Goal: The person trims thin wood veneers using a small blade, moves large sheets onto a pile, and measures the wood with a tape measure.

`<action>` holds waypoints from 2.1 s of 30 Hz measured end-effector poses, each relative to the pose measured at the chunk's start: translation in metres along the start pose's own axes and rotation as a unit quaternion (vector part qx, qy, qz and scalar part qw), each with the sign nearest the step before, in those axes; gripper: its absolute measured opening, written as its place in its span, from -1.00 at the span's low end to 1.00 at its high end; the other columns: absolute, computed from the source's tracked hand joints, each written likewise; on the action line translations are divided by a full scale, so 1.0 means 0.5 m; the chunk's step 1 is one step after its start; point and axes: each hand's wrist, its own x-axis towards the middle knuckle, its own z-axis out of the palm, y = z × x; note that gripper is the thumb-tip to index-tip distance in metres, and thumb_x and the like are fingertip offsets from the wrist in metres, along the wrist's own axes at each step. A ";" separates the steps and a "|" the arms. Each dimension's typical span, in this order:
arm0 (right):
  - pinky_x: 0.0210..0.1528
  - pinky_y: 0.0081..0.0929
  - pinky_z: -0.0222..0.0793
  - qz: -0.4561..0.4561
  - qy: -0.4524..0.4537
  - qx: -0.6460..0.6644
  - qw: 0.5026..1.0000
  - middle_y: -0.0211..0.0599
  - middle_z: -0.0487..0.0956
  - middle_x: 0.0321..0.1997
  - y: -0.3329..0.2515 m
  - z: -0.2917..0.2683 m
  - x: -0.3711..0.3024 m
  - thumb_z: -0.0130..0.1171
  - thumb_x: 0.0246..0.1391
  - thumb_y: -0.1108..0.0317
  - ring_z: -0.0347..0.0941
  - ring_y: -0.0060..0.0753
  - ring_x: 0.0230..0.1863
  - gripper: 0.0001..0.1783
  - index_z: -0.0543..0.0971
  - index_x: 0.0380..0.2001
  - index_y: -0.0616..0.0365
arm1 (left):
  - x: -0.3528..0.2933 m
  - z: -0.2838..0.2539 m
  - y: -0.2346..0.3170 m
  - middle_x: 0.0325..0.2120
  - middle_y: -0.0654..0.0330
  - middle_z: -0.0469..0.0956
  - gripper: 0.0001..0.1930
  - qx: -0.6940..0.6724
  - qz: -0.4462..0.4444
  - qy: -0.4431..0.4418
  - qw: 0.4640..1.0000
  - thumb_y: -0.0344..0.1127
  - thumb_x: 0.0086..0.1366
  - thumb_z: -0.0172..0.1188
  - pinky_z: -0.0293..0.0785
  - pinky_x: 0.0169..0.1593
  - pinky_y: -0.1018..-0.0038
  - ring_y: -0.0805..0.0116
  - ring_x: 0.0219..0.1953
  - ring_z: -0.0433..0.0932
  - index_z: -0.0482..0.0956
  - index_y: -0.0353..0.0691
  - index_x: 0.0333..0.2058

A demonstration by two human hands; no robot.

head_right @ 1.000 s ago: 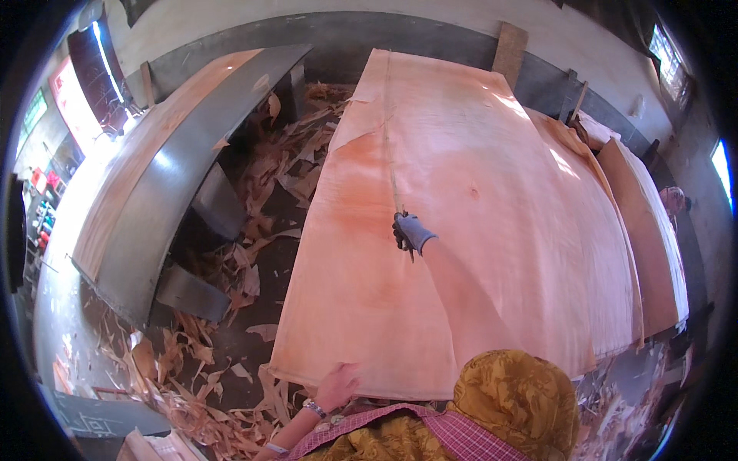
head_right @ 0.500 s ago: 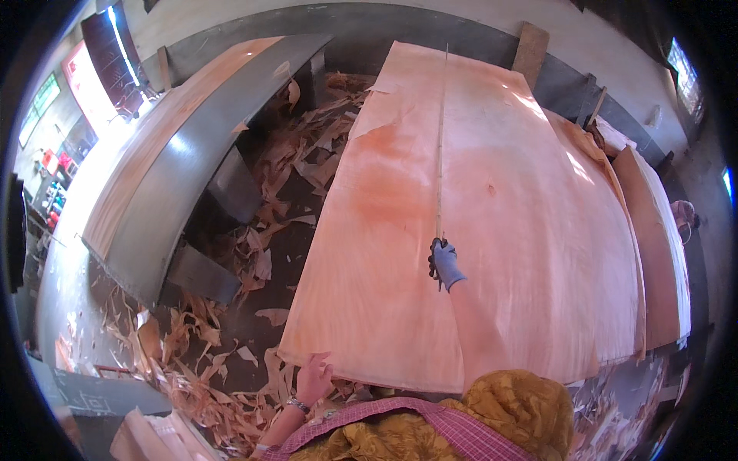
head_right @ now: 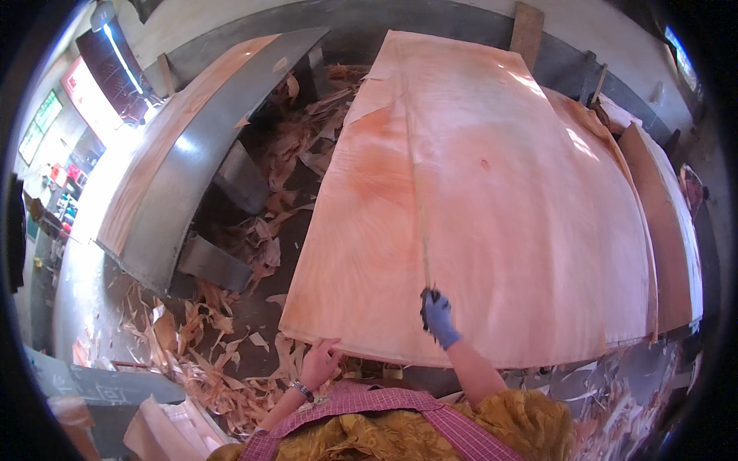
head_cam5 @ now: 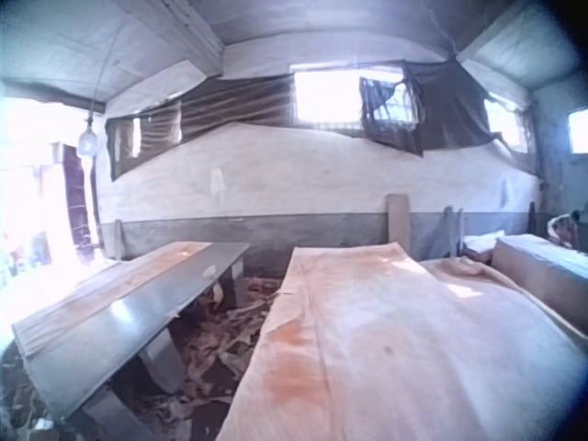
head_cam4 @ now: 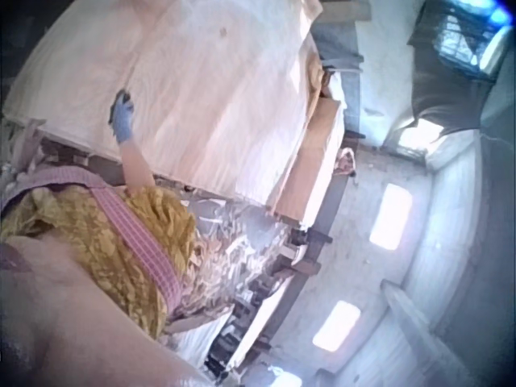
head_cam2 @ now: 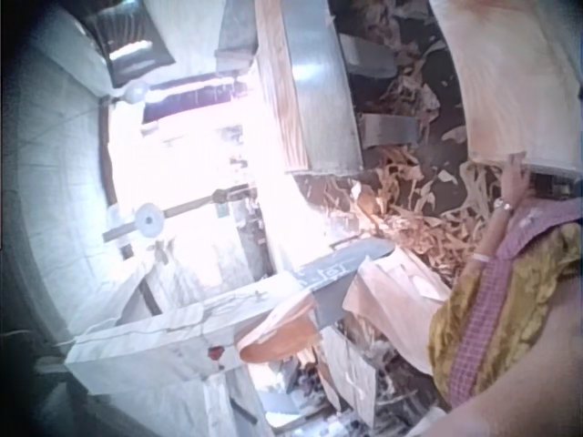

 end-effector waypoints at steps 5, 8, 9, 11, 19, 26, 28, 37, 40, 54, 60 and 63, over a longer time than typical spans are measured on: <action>-0.76 -0.48 0.09 -0.130 0.022 -0.104 0.986 -0.46 0.36 -0.78 0.192 -0.024 -0.200 0.08 0.30 0.15 0.26 -0.60 -0.80 -0.68 0.52 -0.46 0.13 | 0.022 0.017 -0.048 -0.11 -0.03 0.51 -0.65 -0.024 0.093 -0.026 0.995 -0.24 0.24 0.11 0.50 -0.07 0.14 -0.07 -0.15 0.54 0.51 -0.20 -0.01; -0.70 -0.49 0.12 -0.124 0.036 -0.156 0.979 -0.45 0.36 -0.77 0.216 -0.013 -0.314 0.11 0.29 0.13 0.26 -0.61 -0.76 -0.66 0.48 -0.49 0.12 | 0.023 -0.018 -0.038 -0.12 -0.02 0.51 -0.66 -0.027 0.134 -0.052 0.989 -0.27 0.25 0.11 0.49 -0.07 0.16 -0.06 -0.16 0.54 0.51 -0.21 -0.01; -0.69 -0.49 0.13 -0.141 0.058 -0.171 0.973 -0.45 0.36 -0.76 0.236 -0.017 -0.341 0.11 0.29 0.12 0.26 -0.61 -0.76 -0.65 0.48 -0.49 0.12 | 0.024 -0.026 -0.044 -0.13 -0.02 0.51 -0.66 -0.026 0.160 -0.058 0.985 -0.28 0.25 0.11 0.49 -0.07 0.16 -0.05 -0.16 0.54 0.51 -0.20 -0.01; -0.60 -0.46 0.23 -0.177 0.104 -0.234 0.950 -0.37 0.40 -0.73 0.258 -0.021 -0.398 0.12 0.29 0.10 0.31 -0.58 -0.70 -0.65 0.50 -0.47 0.14 | 0.016 -0.045 -0.057 -0.13 0.00 0.51 -0.65 -0.031 0.183 -0.077 0.980 -0.27 0.24 0.13 0.49 -0.08 0.17 -0.04 -0.15 0.54 0.51 -0.17 0.01; -0.33 -0.17 0.44 -0.128 0.158 -0.313 0.928 0.05 0.60 -0.40 0.220 0.004 -0.600 0.15 0.20 0.21 0.58 0.09 -0.34 -0.73 0.57 -0.20 0.20 | -0.088 -0.121 -0.187 -0.14 0.02 0.55 -0.65 -0.053 0.205 -0.079 0.974 -0.26 0.25 0.15 0.54 -0.12 0.24 0.06 -0.22 0.62 0.51 -0.18 0.01; -0.30 -0.11 0.46 -0.131 0.101 -0.358 0.919 0.00 0.62 -0.38 0.306 0.036 -0.716 0.14 0.17 0.20 0.57 0.13 -0.31 -0.73 0.55 -0.14 0.11 | -0.145 -0.160 -0.260 -0.19 0.04 0.58 -0.65 -0.072 0.152 -0.089 0.982 -0.27 0.25 0.16 0.55 -0.14 0.28 0.14 -0.24 0.65 0.51 -0.14 0.02; -0.30 -0.12 0.47 -0.127 0.124 -0.349 0.920 0.01 0.63 -0.37 0.328 0.051 -0.719 0.14 0.17 0.17 0.58 0.13 -0.31 -0.71 0.56 -0.13 0.09 | -0.135 -0.165 -0.259 -0.16 0.03 0.57 -0.64 -0.070 0.164 -0.094 0.979 -0.25 0.25 0.16 0.54 -0.12 0.25 0.09 -0.20 0.62 0.51 -0.14 0.02; -0.36 -0.20 0.44 -0.125 0.143 -0.344 0.919 0.02 0.62 -0.39 0.355 -0.015 -0.706 0.17 0.20 0.12 0.59 0.02 -0.36 -0.67 0.55 -0.16 0.16 | -0.110 -0.132 -0.237 -0.10 0.00 0.54 -0.64 -0.083 0.189 -0.076 0.976 -0.23 0.24 0.16 0.52 -0.06 0.20 0.00 -0.17 0.59 0.52 -0.15 0.01; -0.35 -0.19 0.44 -0.178 0.116 -0.327 0.921 0.02 0.62 -0.40 0.433 -0.029 -0.701 0.15 0.21 0.09 0.59 0.02 -0.35 -0.66 0.54 -0.14 0.14 | -0.112 -0.110 -0.231 -0.08 0.00 0.53 -0.64 -0.086 0.196 -0.088 0.973 -0.22 0.25 0.14 0.52 -0.05 0.20 0.01 -0.17 0.58 0.52 -0.14 0.01; -0.39 -0.19 0.36 -0.203 0.168 -0.323 0.909 -0.03 0.54 -0.52 0.313 -0.110 -0.699 0.13 0.24 0.06 0.49 0.00 -0.49 -0.65 0.53 -0.29 0.17 | -0.141 -0.024 -0.126 -0.13 0.01 0.52 -0.65 -0.025 0.219 -0.069 0.973 -0.26 0.24 0.17 0.55 -0.10 0.26 0.13 -0.23 0.64 0.53 -0.19 0.00; -0.29 -0.05 0.44 -0.208 0.123 -0.380 0.893 0.05 0.61 -0.34 0.290 -0.135 -0.691 0.13 0.22 0.08 0.55 0.19 -0.26 -0.67 0.56 -0.20 0.13 | -0.190 -0.009 -0.124 -0.12 0.02 0.53 -0.65 -0.050 0.194 -0.063 0.978 -0.19 0.24 0.14 0.51 -0.06 0.16 -0.02 -0.13 0.56 0.54 -0.12 -0.02; -0.27 -0.05 0.45 -0.210 0.115 -0.398 0.886 0.06 0.62 -0.31 0.261 -0.131 -0.699 0.12 0.22 0.09 0.56 0.19 -0.25 -0.68 0.57 -0.16 0.12 | -0.209 -0.015 -0.132 -0.11 0.02 0.53 -0.66 -0.022 0.183 -0.049 0.982 -0.19 0.23 0.14 0.51 -0.07 0.16 -0.03 -0.15 0.57 0.54 -0.13 -0.02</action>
